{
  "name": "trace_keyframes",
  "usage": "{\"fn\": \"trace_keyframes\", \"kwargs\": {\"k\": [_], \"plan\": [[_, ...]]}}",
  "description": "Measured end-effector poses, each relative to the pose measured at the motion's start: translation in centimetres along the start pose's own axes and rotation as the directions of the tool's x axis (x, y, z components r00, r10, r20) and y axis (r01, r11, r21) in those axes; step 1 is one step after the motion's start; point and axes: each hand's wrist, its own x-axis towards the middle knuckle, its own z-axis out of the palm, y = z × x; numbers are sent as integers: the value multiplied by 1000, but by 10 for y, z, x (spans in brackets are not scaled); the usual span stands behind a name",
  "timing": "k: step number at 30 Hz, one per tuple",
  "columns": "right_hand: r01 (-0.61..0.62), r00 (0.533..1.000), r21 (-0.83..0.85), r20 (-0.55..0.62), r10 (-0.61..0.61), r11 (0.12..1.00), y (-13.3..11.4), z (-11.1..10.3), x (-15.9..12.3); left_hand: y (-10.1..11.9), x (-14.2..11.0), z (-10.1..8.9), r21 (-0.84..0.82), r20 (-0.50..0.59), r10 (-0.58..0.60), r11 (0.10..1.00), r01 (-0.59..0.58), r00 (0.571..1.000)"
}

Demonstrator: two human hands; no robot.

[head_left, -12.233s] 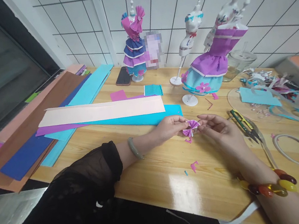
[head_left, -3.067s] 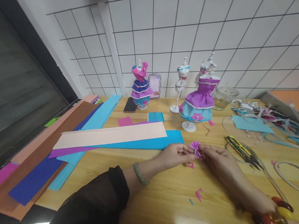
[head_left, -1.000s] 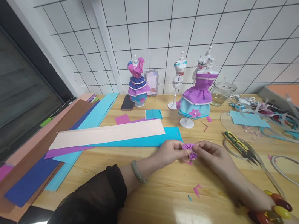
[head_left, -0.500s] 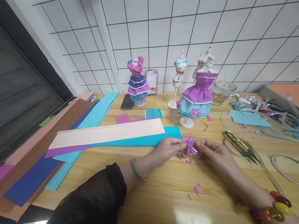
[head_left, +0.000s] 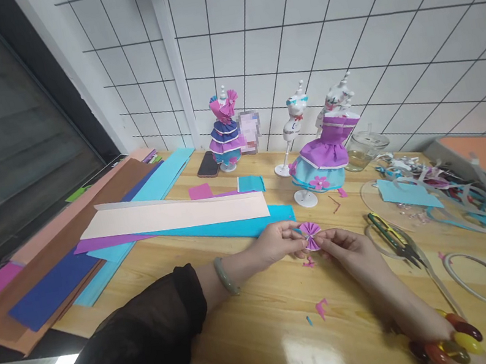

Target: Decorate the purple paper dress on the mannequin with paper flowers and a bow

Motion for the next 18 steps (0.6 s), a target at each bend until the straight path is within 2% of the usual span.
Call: {"fn": "trace_keyframes", "kwargs": {"k": [11, 18], "plan": [[35, 998, 19, 51, -36, 999, 2, -2, 2, 13, -3, 7, -11, -15, -21, 1000, 21, 1000], [6, 997, -5, 74, -6, 1000, 3, 0, 1, 8, -3, 5, -8, -7, -9, 1000, 9, 1000]]}}
